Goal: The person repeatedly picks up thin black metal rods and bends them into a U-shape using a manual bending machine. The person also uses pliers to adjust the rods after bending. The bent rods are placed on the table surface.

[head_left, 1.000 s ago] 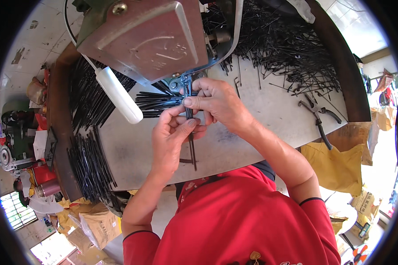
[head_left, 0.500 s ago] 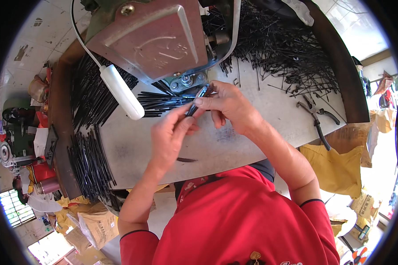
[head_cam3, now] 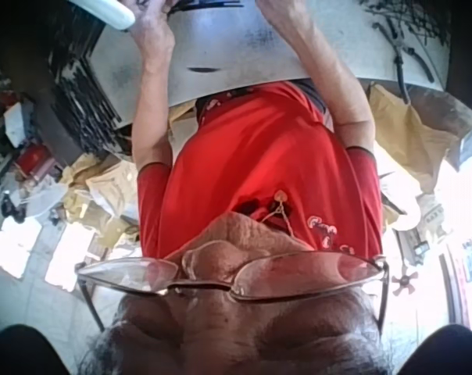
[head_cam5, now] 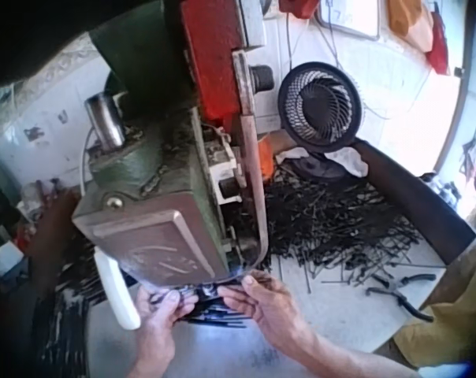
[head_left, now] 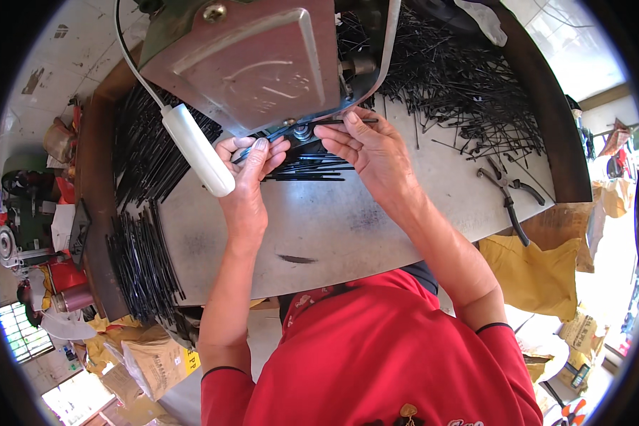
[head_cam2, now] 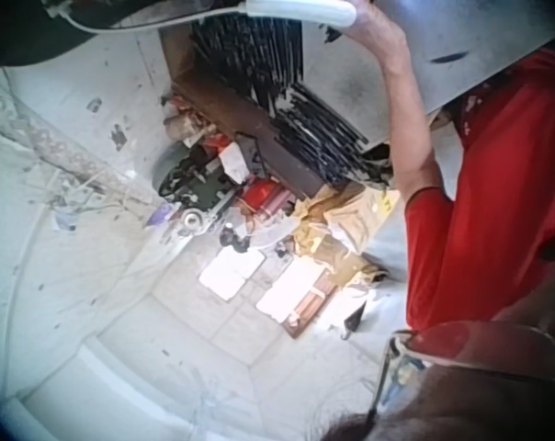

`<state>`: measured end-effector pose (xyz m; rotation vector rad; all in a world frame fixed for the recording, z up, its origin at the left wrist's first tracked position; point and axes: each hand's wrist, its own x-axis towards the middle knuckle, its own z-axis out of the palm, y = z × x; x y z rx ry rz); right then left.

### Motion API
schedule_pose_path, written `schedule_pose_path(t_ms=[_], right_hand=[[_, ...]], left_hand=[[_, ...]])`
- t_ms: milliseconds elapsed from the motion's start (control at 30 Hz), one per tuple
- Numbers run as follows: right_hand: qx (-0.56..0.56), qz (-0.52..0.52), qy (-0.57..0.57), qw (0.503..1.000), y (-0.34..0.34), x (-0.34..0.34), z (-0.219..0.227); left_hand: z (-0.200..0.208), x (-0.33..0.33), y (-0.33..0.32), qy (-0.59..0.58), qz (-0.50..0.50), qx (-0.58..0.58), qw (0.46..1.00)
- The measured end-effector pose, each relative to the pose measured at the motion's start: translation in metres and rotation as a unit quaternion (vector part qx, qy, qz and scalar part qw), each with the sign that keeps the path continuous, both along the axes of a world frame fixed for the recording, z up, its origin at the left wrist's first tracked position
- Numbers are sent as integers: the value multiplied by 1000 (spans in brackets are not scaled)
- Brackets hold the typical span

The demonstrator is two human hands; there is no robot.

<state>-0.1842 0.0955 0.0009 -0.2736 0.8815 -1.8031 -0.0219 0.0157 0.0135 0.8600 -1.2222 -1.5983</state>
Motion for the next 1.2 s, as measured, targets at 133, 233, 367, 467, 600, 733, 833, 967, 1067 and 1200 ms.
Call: schedule_pose_path(t_ms=[133,233,367,467,600,733,833,967,1067,1200], right_hand=[[-10,2,1,1000,0,-1,-4],[-17,5,-4,1000,2,1,-6],[-11,0,19,1000,1,1,-2],[-23,4,10,1000,2,0,-5],[-31,2,9,999,2,0,-1],[-28,13,10,999,1,0,0],[-12,4,23,1000,1,6,3],[2,6,32,999,4,7,7],[-7,-1,32,999,4,7,10],[-18,6,22,1000,4,4,9]], left_hand=[[-1,0,0,-1,-2,9,1000],[-3,1,1,1,-1,41,999],[-3,1,1,18,0,60,998],[0,0,4,18,9,57,998],[3,-2,6,10,21,39,999],[-2,1,-1,12,5,73,997],[-8,8,-8,22,-12,116,993],[-10,9,-5,31,0,137,990],[-6,6,2,32,16,117,993],[-1,3,4,32,29,82,996]])
